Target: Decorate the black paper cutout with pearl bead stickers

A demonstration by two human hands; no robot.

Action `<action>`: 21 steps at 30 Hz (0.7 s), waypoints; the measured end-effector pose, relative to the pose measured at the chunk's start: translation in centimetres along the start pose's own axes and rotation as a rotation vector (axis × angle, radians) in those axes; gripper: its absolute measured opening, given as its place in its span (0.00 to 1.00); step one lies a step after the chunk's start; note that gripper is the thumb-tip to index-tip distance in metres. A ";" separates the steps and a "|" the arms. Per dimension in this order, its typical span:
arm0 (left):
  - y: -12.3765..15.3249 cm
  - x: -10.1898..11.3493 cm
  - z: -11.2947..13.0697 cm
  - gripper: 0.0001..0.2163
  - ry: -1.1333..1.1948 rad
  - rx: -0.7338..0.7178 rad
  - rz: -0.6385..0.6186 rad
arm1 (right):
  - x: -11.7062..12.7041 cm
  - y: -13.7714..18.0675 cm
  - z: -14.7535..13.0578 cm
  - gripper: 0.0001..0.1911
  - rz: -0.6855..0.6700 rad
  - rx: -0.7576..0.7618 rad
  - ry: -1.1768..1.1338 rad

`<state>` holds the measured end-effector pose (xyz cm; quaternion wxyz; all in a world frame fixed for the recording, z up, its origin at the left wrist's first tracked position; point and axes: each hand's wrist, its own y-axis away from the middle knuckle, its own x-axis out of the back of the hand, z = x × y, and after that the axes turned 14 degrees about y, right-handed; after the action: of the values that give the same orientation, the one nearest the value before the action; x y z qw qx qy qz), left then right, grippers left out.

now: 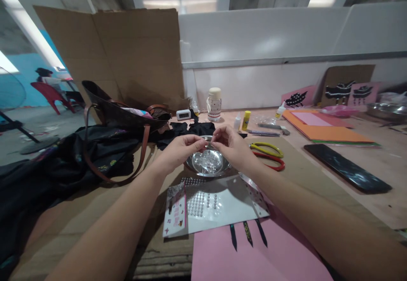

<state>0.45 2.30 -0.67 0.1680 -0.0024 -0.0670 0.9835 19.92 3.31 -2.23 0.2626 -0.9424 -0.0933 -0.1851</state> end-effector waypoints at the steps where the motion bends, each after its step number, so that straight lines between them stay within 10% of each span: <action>1: 0.0 0.0 0.0 0.17 0.004 -0.006 -0.002 | 0.0 0.0 0.1 0.11 0.001 0.000 0.017; 21: 0.2 -0.1 -0.1 0.14 -0.022 0.047 0.015 | -0.1 0.3 -0.4 0.10 -0.013 0.023 -0.013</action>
<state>0.50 2.09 -0.77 0.1599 0.0119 -0.0457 0.9860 19.76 2.87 -2.10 0.2714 -0.9399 -0.1034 -0.1798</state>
